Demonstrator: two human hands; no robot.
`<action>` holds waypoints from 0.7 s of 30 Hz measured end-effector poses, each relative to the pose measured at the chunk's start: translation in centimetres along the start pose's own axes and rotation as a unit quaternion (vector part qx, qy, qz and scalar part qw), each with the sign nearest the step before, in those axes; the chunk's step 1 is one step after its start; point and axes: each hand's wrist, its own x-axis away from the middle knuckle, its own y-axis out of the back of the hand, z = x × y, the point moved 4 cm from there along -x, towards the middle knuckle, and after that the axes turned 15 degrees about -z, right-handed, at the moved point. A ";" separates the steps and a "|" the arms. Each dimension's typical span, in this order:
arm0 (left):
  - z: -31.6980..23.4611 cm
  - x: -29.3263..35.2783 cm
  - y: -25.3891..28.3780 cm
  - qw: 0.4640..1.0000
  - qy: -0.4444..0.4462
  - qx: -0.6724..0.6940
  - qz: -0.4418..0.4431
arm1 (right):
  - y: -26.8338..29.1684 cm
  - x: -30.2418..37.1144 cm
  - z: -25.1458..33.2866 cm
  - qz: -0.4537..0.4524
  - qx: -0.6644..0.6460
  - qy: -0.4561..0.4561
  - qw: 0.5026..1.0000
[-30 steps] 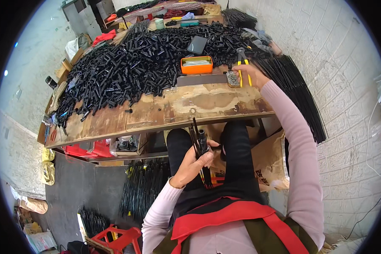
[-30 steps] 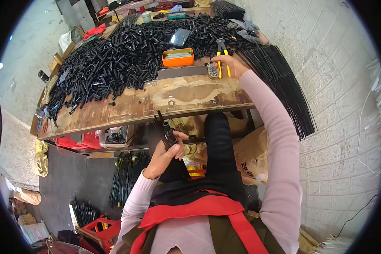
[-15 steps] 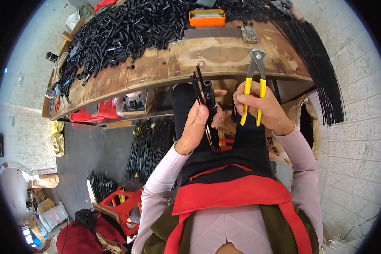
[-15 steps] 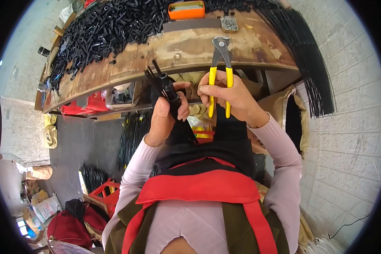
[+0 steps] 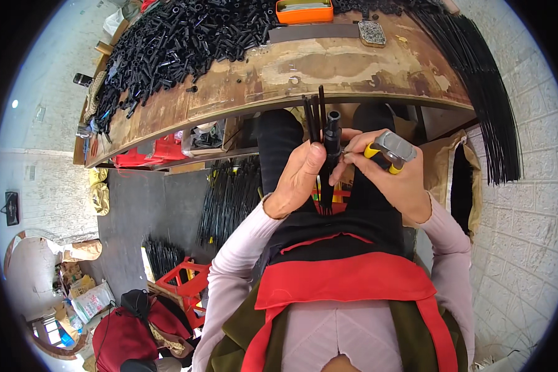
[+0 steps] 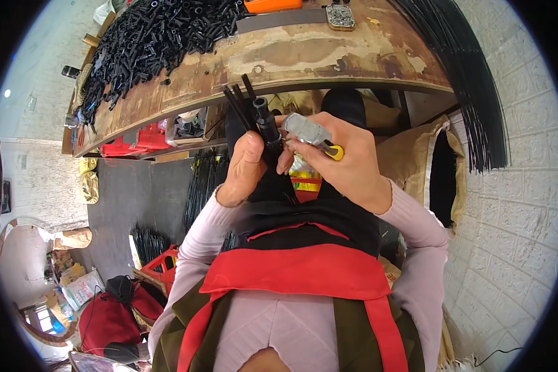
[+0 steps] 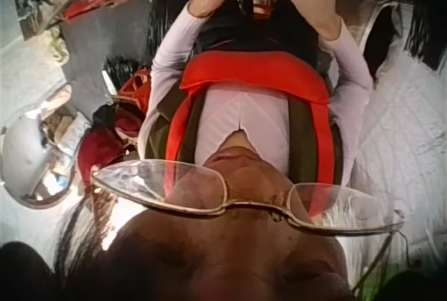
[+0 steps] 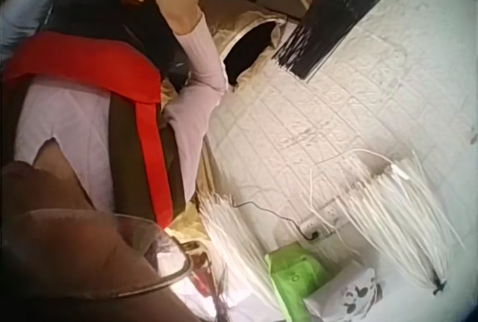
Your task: Cutting black tubes and assembling them into a connector housing at a manufacturing workstation.
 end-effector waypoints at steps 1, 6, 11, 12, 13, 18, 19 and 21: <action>0.0 0.0 0.0 1.000 0.000 -0.009 -0.006 | 0.1 0.0 0.0 0.000 -0.001 0.000 1.000; 0.3 0.0 0.2 1.000 0.004 -0.005 0.000 | 0.0 -0.1 0.1 0.008 0.032 0.001 0.999; 0.0 0.0 0.3 1.000 0.012 -0.002 0.020 | -0.2 -0.1 0.0 0.019 0.028 -0.024 0.999; 0.1 0.0 0.2 1.000 0.004 -0.003 0.013 | -0.3 -0.1 -0.1 0.019 0.012 -0.058 0.998; 0.1 0.0 0.3 1.000 -0.004 -0.003 0.007 | -0.4 0.0 -0.1 0.021 0.012 -0.057 0.998; -0.3 0.1 0.6 0.999 0.008 0.021 0.042 | -0.5 -0.8 -0.2 0.063 0.025 0.101 0.993; -0.3 0.1 0.6 0.998 0.007 0.032 0.047 | -0.4 -1.4 -0.2 0.064 0.026 0.102 0.992; -0.3 0.3 0.8 0.998 0.026 0.049 0.042 | -0.5 -2.4 -0.1 0.123 0.061 0.124 0.983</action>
